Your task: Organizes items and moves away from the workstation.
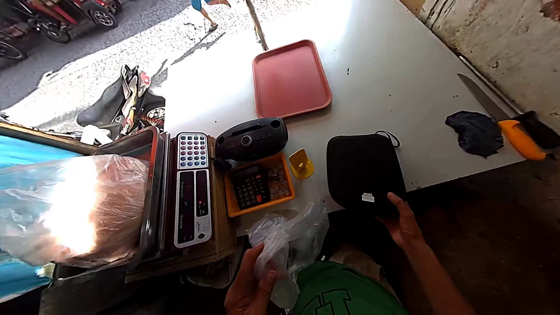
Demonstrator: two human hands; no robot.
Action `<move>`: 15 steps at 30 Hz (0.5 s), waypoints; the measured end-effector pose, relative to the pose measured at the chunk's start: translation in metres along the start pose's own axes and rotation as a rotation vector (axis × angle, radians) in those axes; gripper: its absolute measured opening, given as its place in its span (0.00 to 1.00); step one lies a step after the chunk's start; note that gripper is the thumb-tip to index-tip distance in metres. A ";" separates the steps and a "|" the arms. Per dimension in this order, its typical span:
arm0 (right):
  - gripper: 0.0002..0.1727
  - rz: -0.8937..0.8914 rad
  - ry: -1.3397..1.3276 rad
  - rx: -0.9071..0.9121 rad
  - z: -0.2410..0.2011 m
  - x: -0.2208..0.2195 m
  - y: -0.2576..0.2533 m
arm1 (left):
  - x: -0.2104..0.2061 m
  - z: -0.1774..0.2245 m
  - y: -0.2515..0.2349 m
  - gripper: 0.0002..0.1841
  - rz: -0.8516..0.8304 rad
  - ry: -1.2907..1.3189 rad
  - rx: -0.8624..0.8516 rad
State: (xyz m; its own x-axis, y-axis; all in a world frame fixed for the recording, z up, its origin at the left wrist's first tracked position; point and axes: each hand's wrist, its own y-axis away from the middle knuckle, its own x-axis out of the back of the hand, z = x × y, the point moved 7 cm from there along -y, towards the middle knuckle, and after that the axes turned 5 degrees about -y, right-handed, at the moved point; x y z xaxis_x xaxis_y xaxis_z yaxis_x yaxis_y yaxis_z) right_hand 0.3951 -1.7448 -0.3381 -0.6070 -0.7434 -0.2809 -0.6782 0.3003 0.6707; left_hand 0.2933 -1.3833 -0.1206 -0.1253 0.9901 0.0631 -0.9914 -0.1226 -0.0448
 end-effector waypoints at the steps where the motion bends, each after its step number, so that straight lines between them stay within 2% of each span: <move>1: 0.41 -0.016 -0.007 0.050 -0.007 0.002 -0.004 | 0.000 0.005 -0.006 0.22 0.015 0.004 -0.087; 3: 0.41 -0.058 0.018 0.149 -0.021 0.007 -0.014 | -0.002 0.013 -0.017 0.14 0.067 -0.034 -0.173; 5: 0.43 -0.120 0.069 0.210 -0.036 0.013 -0.023 | -0.006 0.020 -0.022 0.14 0.123 -0.242 -0.176; 7: 0.43 -0.204 0.079 0.253 -0.051 0.017 -0.026 | -0.013 0.022 -0.022 0.20 0.126 -0.537 -0.147; 9: 0.41 -0.296 0.067 0.307 -0.073 0.020 -0.024 | -0.020 0.014 -0.022 0.28 0.124 -0.702 -0.116; 12: 0.36 -0.419 0.110 0.389 -0.111 0.025 -0.010 | -0.026 -0.010 -0.024 0.32 0.115 -0.662 0.019; 15: 0.31 -0.635 0.202 0.490 -0.143 0.015 0.018 | -0.031 -0.015 -0.037 0.33 0.059 -0.396 0.245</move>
State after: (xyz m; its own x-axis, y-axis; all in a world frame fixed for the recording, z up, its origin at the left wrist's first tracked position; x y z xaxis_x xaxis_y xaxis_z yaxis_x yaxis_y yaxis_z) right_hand 0.4330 -1.8362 -0.2316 0.0068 -0.9383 -0.3457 -0.9991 -0.0210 0.0372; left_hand 0.3341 -1.4080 -0.1358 -0.1389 0.8845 0.4453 -0.9556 -0.2377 0.1742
